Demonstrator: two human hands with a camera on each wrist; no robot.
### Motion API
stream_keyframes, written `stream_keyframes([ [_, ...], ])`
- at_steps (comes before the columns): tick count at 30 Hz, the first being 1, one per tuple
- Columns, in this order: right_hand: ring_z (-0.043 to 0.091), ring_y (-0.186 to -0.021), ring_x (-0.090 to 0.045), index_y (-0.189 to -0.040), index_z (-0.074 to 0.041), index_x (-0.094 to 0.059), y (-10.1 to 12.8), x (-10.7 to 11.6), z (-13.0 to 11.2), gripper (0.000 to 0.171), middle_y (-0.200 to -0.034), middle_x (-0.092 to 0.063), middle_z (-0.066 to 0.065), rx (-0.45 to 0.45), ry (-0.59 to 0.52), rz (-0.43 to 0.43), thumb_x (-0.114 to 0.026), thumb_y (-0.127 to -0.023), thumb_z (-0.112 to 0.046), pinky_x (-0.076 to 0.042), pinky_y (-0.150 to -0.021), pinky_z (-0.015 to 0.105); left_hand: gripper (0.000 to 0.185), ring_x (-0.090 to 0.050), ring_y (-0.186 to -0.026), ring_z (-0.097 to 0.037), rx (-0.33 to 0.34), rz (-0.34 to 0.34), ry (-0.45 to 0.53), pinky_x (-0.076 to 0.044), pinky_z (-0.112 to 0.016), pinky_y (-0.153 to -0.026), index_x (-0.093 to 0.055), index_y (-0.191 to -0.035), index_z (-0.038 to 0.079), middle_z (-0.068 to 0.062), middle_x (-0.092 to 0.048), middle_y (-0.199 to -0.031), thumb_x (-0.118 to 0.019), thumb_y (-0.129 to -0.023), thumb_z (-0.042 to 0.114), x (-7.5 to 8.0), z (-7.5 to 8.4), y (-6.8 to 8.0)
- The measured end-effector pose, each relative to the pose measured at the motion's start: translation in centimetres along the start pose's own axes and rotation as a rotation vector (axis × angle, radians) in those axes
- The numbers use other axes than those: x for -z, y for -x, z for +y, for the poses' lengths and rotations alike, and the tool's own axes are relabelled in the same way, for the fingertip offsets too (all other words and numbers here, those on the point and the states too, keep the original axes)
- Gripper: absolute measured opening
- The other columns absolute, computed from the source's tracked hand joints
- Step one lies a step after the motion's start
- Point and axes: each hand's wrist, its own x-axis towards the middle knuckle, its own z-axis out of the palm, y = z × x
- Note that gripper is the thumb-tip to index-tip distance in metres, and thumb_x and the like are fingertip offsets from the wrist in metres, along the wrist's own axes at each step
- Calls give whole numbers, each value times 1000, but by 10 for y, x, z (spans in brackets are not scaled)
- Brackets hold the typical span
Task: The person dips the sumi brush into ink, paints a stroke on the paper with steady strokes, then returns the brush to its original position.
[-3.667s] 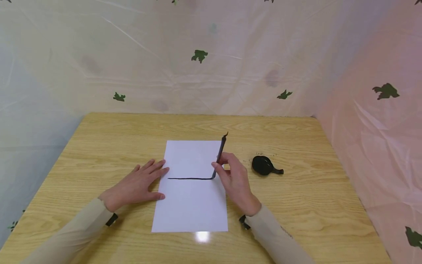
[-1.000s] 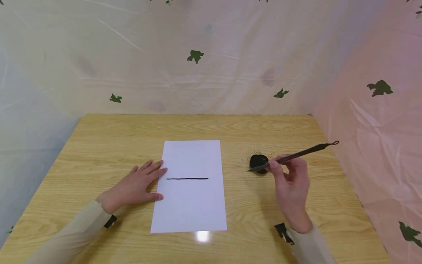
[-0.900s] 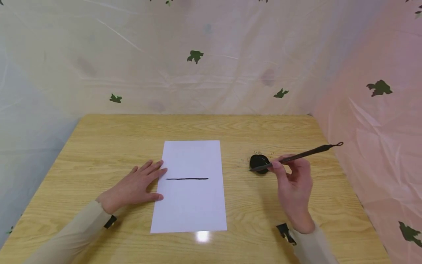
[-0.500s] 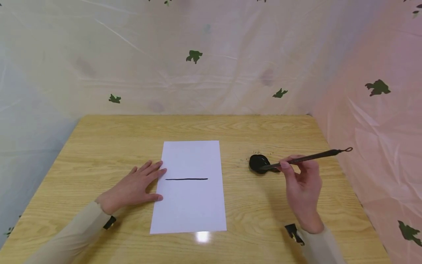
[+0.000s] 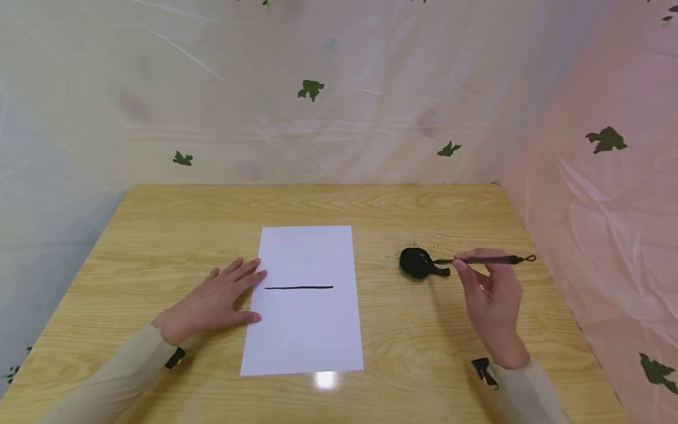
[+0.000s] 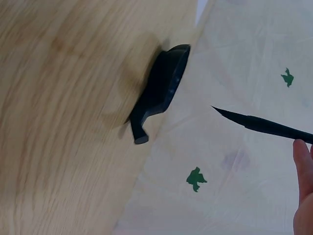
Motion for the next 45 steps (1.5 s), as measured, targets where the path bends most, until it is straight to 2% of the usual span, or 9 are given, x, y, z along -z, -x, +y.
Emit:
stream_keyframes([
  [6,4,-95,-68,-97,23,-63,1,3,8,23,-96,-65,26,72,108,-55,-69,-98,0,-52,-82,10,85,-20,-154,-46,2,0,3,-22,-77,-112,-42,-160,12,-13,-28,-169,-73,-93,54,0,0,1],
  [14,6,-99,-68,-94,15,-69,1,6,16,36,-97,-69,25,194,119,-98,-72,-99,-21,-51,-85,10,86,-20,-154,-46,3,2,5,-22,-77,-112,-41,-160,12,-13,-28,-169,-73,-93,54,-1,-1,1],
  [21,13,-105,-71,-90,14,-70,-2,3,14,36,-94,-70,28,293,71,-124,-72,-100,-20,-52,-90,14,85,-21,-154,-46,-1,8,-4,-23,-77,-112,-42,-160,12,-13,-29,-169,-73,-93,55,-1,0,1],
  [27,9,-105,-67,-98,6,-73,7,16,22,44,-101,-72,24,323,358,-259,-57,-108,-33,-41,-95,6,85,-22,-153,-47,-6,11,-8,-24,-77,-111,-42,-160,12,-13,-29,-169,-73,-93,55,-2,-1,0],
  [29,12,-103,-67,-100,3,-74,10,21,26,45,-105,-72,22,331,436,-309,-52,-110,-34,-42,-91,6,85,-22,-153,-47,-7,12,-10,-24,-77,-111,-42,-159,12,-12,-29,-168,-73,-92,55,-2,-1,0],
  [31,23,-97,-68,-102,2,-73,12,24,29,44,-108,-72,21,353,466,-350,-47,-112,-31,-47,-77,8,85,-22,-153,-47,-7,11,-10,-25,-77,-111,-42,-159,12,-12,-29,-168,-73,-92,55,-2,-1,0],
  [36,32,-89,-69,-104,0,-74,16,27,37,42,-110,-72,20,400,474,-431,-43,-114,-27,-48,-49,28,85,-22,-153,-47,-5,9,-9,-24,-77,-111,-42,-159,12,-12,-29,-169,-72,-92,56,-3,-2,0],
  [39,31,-84,-71,-105,-3,-74,18,29,40,41,-111,-72,19,413,480,-472,-43,-114,-28,-49,-46,29,85,-23,-153,-47,-4,12,-11,-24,-77,-111,-42,-160,13,-12,-29,-169,-72,-93,57,-3,-2,-1],
  [45,31,-90,-72,-106,-5,-75,24,32,43,45,-115,-71,17,400,492,-528,-40,-114,-32,-55,-54,32,85,-23,-153,-47,-5,17,-12,-24,-77,-111,-42,-159,13,-11,-30,-169,-71,-93,57,-4,-2,-1],
])
